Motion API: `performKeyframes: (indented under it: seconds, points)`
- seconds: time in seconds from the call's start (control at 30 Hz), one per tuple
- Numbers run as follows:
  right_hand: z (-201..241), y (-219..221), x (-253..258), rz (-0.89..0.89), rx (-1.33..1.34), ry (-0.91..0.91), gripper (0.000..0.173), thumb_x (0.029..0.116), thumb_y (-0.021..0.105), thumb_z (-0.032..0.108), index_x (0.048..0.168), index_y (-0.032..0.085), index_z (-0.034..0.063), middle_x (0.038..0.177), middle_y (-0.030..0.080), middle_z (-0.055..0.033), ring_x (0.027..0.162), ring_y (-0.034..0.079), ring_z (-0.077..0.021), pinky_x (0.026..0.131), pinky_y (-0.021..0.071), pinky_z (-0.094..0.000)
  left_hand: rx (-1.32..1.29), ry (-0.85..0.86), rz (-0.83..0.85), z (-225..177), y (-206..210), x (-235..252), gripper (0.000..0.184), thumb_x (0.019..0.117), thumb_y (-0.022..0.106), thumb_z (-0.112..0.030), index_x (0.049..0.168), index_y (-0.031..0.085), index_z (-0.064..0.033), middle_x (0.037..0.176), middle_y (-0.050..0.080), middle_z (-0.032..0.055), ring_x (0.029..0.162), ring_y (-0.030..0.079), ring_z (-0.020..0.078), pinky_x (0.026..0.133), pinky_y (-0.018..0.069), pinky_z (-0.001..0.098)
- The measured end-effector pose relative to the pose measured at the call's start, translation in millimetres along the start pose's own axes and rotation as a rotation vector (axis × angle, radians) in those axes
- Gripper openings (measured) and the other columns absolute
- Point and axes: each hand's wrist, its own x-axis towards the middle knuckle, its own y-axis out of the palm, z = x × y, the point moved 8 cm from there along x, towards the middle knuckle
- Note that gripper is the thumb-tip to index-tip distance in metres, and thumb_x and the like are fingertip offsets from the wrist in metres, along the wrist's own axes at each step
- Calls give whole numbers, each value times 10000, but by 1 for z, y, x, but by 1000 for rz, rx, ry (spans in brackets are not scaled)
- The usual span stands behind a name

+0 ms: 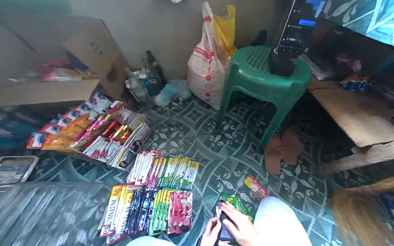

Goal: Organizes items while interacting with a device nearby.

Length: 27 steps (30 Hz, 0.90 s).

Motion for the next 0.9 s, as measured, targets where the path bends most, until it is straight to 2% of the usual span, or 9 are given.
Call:
performKeyframes:
  seconds: [0.1, 0.27, 0.33, 0.4, 0.5, 0.6, 0.7, 0.8, 0.9]
  points:
    - [-23, 34, -20, -162, 91, 152, 505, 1068, 428, 166, 1486, 430, -117, 1569, 407, -278, 1503, 327, -426, 1257, 251, -508, -318, -79, -52, 11, 17, -6, 466, 1125, 205, -312, 1358, 511, -49, 1154, 683, 60, 1012, 676, 108, 881, 579, 331]
    - [-18, 40, -31, -157, 3, 103, 587, 1082, 364, 248, 1514, 343, -149, 1594, 339, -311, 1521, 272, -443, 1266, 200, -526, -511, -34, 34, 19, 27, -2, 480, 1103, 282, -182, 1577, 301, -109, 1497, 509, 40, 1248, 573, 78, 1012, 501, 287]
    - [-16, 47, -32, -91, 6, 77, 577, 1096, 316, 240, 1529, 318, -142, 1608, 316, -305, 1532, 266, -415, 1270, 173, -532, -683, -72, -42, 17, 33, -1, 401, 1096, 321, -176, 1463, 473, -125, 1226, 694, 21, 1019, 691, 73, 840, 580, 255]
    - [-17, 53, -28, -65, 15, 35, 581, 1096, 296, 260, 1537, 330, -118, 1617, 312, -290, 1536, 255, -414, 1265, 161, -555, -810, -111, -33, 15, 41, -3, 363, 1112, 299, -265, 1288, 584, -124, 1016, 739, 30, 872, 720, 93, 725, 601, 262]
    - [-25, 45, -18, -77, 65, 112, 616, 1069, 321, 328, 1575, 339, -21, 1656, 224, -275, 1548, 153, -467, 1258, 127, -603, -837, -162, 97, 6, 57, -19, 504, 1105, 218, -446, 1262, 584, -137, 1054, 736, 44, 949, 720, 143, 809, 606, 336]
    - [-18, 48, -23, -91, 117, 218, 634, 1078, 313, 307, 1579, 260, -78, 1661, 194, -283, 1558, 136, -446, 1276, 99, -551, -833, -220, 61, 7, 54, -25, 664, 1054, 187, -613, 1243, 615, -143, 1056, 749, 43, 944, 726, 154, 793, 607, 357]
    - [8, 72, -41, 33, 93, 143, 622, 1092, 282, 275, 1566, 229, -124, 1650, 215, -299, 1560, 172, -414, 1270, 102, -574, -756, -78, -4, 8, 29, -20, 641, 1087, 156, -543, 1436, 454, -96, 1219, 665, 36, 1049, 659, 88, 849, 565, 289]
    - [7, 77, -38, 86, 87, 60, 618, 1110, 195, 331, 1558, 332, -72, 1651, 276, -241, 1561, 189, -388, 1250, 92, -622, -748, -146, -112, -5, 29, -27, 605, 1090, 123, -523, 1194, 559, -118, 949, 701, 17, 836, 685, 82, 699, 573, 267]
    - [-9, 53, -25, -5, 100, 151, 585, 1105, 252, 275, 1568, 293, -81, 1660, 240, -251, 1567, 168, -383, 1283, 108, -534, -902, -178, 106, 3, 47, -28, 667, 1054, 177, -618, 1300, 593, -159, 1115, 737, 41, 1004, 716, 162, 833, 605, 373]
